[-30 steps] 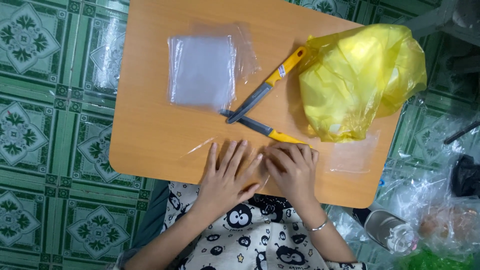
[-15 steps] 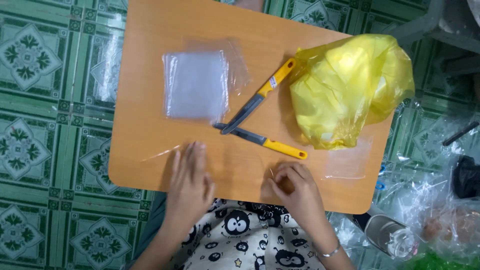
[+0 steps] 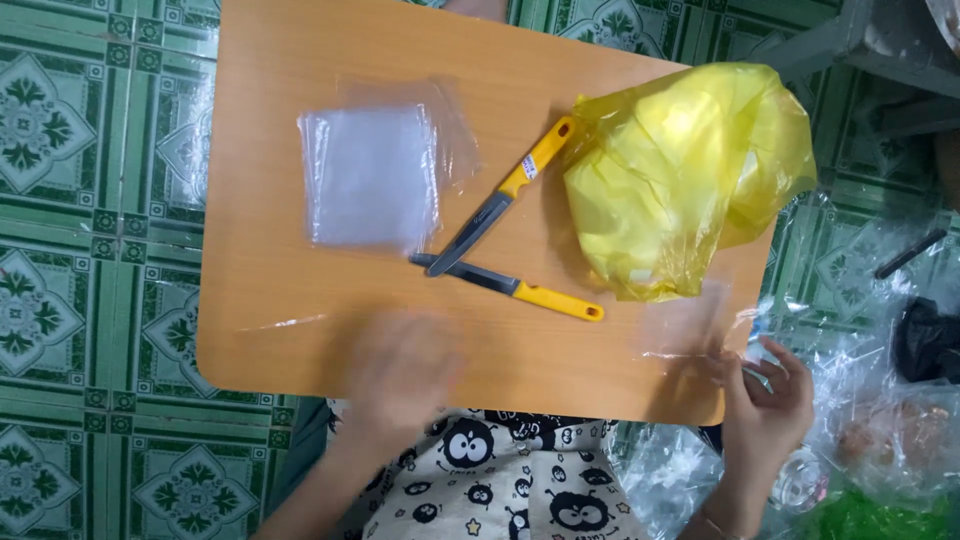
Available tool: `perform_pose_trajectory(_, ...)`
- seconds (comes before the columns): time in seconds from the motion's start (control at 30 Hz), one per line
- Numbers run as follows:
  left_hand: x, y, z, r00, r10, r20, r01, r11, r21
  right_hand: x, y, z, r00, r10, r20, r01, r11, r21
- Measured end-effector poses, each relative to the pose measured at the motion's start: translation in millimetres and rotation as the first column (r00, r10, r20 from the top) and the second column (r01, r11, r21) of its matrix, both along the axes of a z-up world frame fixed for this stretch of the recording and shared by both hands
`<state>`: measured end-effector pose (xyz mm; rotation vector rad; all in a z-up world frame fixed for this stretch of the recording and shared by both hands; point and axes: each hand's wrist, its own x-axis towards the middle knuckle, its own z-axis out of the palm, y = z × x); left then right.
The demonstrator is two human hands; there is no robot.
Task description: Trimming the edges of small clear plastic bags using a utility knife on a wooden surface.
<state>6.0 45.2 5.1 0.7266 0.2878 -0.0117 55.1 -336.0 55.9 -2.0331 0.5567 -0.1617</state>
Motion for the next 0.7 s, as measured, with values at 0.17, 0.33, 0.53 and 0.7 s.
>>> perform_pose_trajectory(0.17, 48.7, -77.1, 8.8, 0.515, -0.855, 0.064, -0.366, -0.151, 0.918, 10.1, 25.1, -3.2, 0.987, 0.151, 0.049, -0.097, 0.819, -0.566)
perform_pose_trajectory(0.33, 57.9, -103.7, 8.2, 0.518, -0.853, 0.069, -0.332, -0.126, 0.935, 4.3, 38.1, -8.0, 0.937, 0.319, 0.143, -0.150, 0.736, -0.660)
perform_pose_trajectory(0.53, 34.4, -73.9, 21.4, 0.526, -0.844, 0.103, -0.302, -0.072, 0.951, -6.1, 54.6, -13.6, 0.899, 0.391, 0.195, -0.197, 0.761, -0.618)
perform_pose_trajectory(0.7, 2.4, -29.9, 20.9, 0.635, -0.755, 0.166, -0.424, -0.161, 0.891, -7.0, 77.5, -10.4, 0.880, 0.440, 0.181, -0.263, 0.767, -0.585)
